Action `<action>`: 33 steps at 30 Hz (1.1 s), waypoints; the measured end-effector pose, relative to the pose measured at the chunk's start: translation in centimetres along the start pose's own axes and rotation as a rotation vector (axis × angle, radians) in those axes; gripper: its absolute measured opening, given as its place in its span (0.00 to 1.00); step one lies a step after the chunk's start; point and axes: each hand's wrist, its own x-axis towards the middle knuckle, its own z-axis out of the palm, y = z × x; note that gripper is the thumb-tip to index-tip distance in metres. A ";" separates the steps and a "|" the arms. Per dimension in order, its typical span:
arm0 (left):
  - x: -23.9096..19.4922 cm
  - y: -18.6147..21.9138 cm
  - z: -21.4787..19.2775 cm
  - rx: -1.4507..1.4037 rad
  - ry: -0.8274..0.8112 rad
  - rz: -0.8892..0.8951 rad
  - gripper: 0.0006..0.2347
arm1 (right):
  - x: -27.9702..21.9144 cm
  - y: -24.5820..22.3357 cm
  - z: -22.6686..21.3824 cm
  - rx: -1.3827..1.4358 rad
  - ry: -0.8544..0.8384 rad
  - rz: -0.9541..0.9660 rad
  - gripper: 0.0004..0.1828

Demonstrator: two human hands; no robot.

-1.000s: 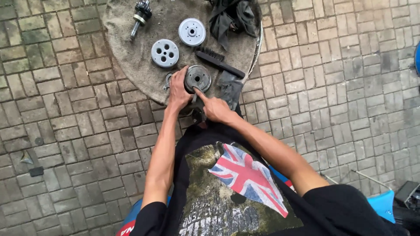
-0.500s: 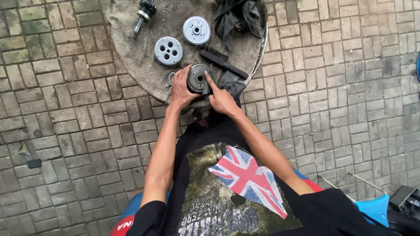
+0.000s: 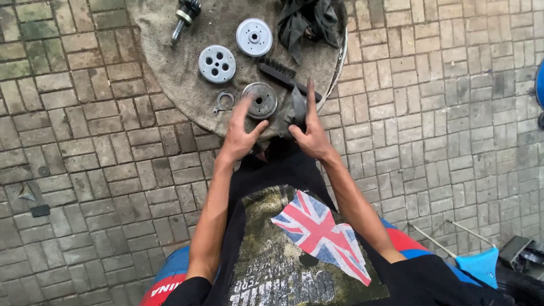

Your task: The person scrubs a cylindrical metal part with a wire brush and wipes it with a cloth. They repeat this process on the same part multiple times while other mechanical parts rest on the work surface.

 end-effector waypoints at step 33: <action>-4.4 3.9 11.1 -0.142 0.190 0.071 0.10 | -4.3 5.1 3.2 0.146 0.459 0.096 0.13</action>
